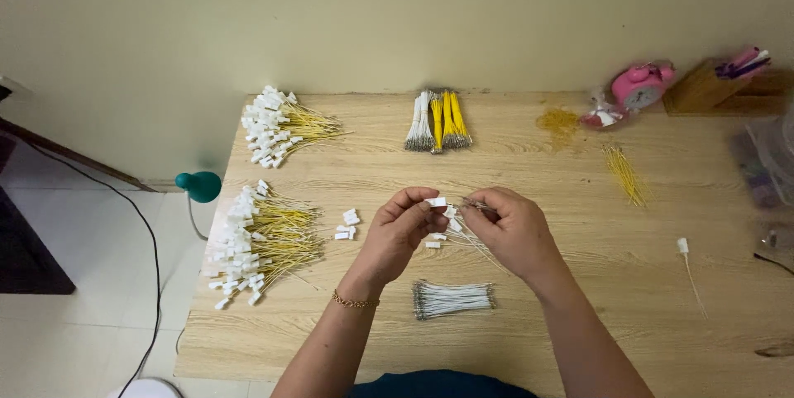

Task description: Assembling white plastic connector heads onto thin wires and organizing them into groups.

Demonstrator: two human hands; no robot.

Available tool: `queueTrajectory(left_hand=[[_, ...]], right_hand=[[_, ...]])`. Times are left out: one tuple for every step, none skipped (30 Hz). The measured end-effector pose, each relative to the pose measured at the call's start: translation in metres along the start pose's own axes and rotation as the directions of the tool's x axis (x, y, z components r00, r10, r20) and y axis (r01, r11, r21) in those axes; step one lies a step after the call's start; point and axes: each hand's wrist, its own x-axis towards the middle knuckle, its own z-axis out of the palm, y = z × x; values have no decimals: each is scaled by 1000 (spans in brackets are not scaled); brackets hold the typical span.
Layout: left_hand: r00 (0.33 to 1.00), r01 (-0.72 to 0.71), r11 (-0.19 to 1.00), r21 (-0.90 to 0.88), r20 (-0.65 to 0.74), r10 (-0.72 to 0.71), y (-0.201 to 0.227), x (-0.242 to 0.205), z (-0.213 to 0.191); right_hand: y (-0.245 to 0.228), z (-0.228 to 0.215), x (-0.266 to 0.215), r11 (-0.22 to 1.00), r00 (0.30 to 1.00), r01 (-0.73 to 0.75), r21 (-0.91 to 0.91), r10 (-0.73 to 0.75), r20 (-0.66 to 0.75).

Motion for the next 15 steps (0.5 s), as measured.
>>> queueTrajectory(left_hand=[[1000,3,1000,0,0,-3,1,0,-1],[1000,-8,1000,28,3,8,2,0,-1],[1000,-18,998,55,6,18,2,-1,-2],[1000,-15,998,55,5,15,3,-1,-1],[1000,-13,998,63,11,13,4,-1,-1],[1000,-11,997,70,16,10,5,-2,0],[1000,-8,997,71,15,7,5,-2,-1],[1000,-8,997,78,15,7,5,-2,-1],[1000,-7,996,83,14,6,4,-2,-1],[1000,-4,996,84,14,3,3,-1,-2],[1000,-1,997,80,12,0,1,-1,-2],[1000,2,997,76,10,-2,-1,0,-3],[1000,4,997,77,10,-4,-3,1,-4],[1000,-1,997,74,7,0,-5,2,-4],[1000,-5,997,72,2,5,-7,3,-5]], right_hand=[[-4,-2,0,1000,1000,-3,1,3,0],[-8,-4,0,1000,1000,-16,-3,16,10],[-12,-6,-1,1000,999,-29,-7,30,20],[-12,-6,0,999,999,-32,-6,32,21],[-12,-6,1,999,999,-34,-12,35,31],[-12,-7,1,999,998,-36,-18,37,41],[-9,-5,2,999,998,-39,-17,40,40],[-7,-4,2,999,999,-29,-29,31,37],[-4,-3,2,999,999,-20,-42,21,34],[0,-2,3,999,999,-23,-41,24,34],[3,0,3,998,997,-29,-49,32,67],[7,1,4,998,994,-35,-56,41,101],[7,2,4,998,994,-37,-56,43,100],[6,3,4,999,992,-40,-28,44,121],[6,3,5,999,989,-44,0,44,142]])
